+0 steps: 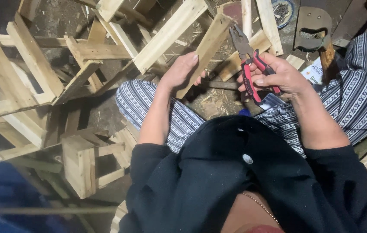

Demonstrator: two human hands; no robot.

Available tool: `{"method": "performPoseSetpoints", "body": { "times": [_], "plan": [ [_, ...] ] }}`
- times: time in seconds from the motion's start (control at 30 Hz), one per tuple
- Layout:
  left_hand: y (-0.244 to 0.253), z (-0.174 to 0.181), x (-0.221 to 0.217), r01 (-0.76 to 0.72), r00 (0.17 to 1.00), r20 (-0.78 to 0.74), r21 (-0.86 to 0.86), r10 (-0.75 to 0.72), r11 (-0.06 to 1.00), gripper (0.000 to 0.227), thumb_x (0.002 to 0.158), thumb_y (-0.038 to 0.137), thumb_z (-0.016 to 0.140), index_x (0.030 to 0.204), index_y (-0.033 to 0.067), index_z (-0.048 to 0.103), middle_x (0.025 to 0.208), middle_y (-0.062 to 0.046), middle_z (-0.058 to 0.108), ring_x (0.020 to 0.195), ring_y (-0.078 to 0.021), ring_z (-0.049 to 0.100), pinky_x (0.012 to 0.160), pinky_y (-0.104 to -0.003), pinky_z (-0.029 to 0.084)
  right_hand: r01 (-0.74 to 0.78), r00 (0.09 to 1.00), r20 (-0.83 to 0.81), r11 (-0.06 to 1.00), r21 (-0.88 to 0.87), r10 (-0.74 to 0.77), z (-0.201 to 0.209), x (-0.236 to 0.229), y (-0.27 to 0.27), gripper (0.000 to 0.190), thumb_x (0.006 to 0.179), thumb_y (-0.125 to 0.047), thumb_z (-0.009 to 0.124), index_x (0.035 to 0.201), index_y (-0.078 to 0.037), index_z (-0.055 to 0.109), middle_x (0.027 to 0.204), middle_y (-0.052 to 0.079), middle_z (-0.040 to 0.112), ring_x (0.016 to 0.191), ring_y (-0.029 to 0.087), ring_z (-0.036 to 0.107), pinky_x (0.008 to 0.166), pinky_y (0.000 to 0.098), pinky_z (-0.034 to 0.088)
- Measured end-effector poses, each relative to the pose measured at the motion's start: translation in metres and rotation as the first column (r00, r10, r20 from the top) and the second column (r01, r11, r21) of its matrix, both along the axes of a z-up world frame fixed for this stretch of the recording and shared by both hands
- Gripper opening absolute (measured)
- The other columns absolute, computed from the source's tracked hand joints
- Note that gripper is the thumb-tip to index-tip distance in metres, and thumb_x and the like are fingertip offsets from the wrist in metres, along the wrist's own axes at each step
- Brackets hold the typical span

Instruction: The person sits cross-legged on the floor and uses pliers to pull nails out of a wooden frame. They hold the frame with one hand and repeatedly grip and extract nails with the pliers, occasionally repositioning the frame.

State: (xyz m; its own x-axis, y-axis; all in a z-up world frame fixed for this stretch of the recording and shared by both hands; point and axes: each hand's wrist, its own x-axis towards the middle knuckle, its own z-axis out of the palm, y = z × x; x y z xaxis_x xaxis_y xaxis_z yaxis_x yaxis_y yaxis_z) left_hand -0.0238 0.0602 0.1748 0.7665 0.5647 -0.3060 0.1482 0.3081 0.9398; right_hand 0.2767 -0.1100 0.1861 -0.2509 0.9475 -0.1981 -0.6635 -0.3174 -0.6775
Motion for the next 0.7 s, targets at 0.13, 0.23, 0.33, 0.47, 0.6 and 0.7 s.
{"method": "performPoseSetpoints", "body": {
  "times": [0.13,0.23,0.33,0.47,0.6,0.7],
  "plan": [
    [0.003,-0.012,-0.007,0.053,0.997,-0.066,0.214,-0.04,0.975,0.037,0.109,0.034,0.045,0.105,0.0026,0.064,0.065,-0.02,0.068,0.054,-0.0245,0.07,0.049,-0.038,0.061,-0.004,1.0,0.012,1.0,-0.013,0.004,0.003,-0.002,-0.001,0.042,0.081,0.013,0.06,0.121,0.007,0.049,0.11,0.034,0.066,0.096,0.044,0.075,0.071,0.0417,0.067],
    [0.001,-0.013,-0.016,0.07,0.995,-0.093,0.506,-0.027,0.86,0.03,0.11,0.029,0.05,0.105,0.0074,0.069,0.084,-0.015,0.07,0.074,-0.0148,0.061,0.07,-0.04,0.057,-0.009,0.999,0.044,0.999,-0.037,0.011,0.005,-0.003,-0.002,0.041,0.082,0.012,0.059,0.121,0.007,0.049,0.107,0.033,0.067,0.093,0.044,0.075,0.072,0.0452,0.066],
    [-0.011,0.012,-0.015,0.053,0.996,-0.092,0.582,0.001,0.811,0.028,0.109,0.03,0.051,0.108,0.01,0.071,0.087,-0.011,0.069,0.077,-0.0103,0.053,0.074,-0.037,0.056,-0.022,0.998,0.064,0.999,-0.04,0.024,-0.002,-0.002,-0.004,0.041,0.083,0.012,0.058,0.122,0.008,0.048,0.104,0.032,0.068,0.091,0.046,0.075,0.072,0.0501,0.065],
    [-0.01,0.002,-0.02,0.05,0.995,-0.099,0.628,0.016,0.777,0.028,0.109,0.029,0.05,0.111,0.0099,0.07,0.091,-0.013,0.07,0.078,-0.0114,0.054,0.077,-0.039,0.055,-0.027,0.995,0.09,0.999,-0.031,0.03,-0.008,-0.002,-0.005,0.04,0.085,0.012,0.057,0.123,0.008,0.049,0.102,0.033,0.068,0.086,0.048,0.074,0.069,0.0519,0.064],
    [-0.02,0.024,-0.01,0.008,0.996,-0.073,0.586,0.043,0.811,0.029,0.11,0.027,0.049,0.108,0.0073,0.07,0.092,-0.012,0.071,0.081,-0.0123,0.054,0.078,-0.04,0.054,-0.03,0.996,0.082,0.999,-0.017,0.031,-0.019,-0.005,-0.004,0.046,0.085,0.007,0.06,0.13,0.005,0.047,0.105,0.031,0.066,0.087,0.045,0.075,0.072,0.0533,0.065],
    [-0.017,-0.004,-0.014,-0.005,0.997,-0.065,0.554,0.049,0.833,0.033,0.111,0.029,0.046,0.107,0.0063,0.071,0.092,-0.011,0.07,0.084,-0.0121,0.053,0.081,-0.04,0.054,-0.036,0.999,0.031,0.999,-0.026,0.037,-0.022,-0.006,-0.004,0.051,0.087,0.004,0.059,0.135,0.0,0.044,0.105,0.032,0.066,0.088,0.043,0.075,0.076,0.0532,0.064]
  ]
}}
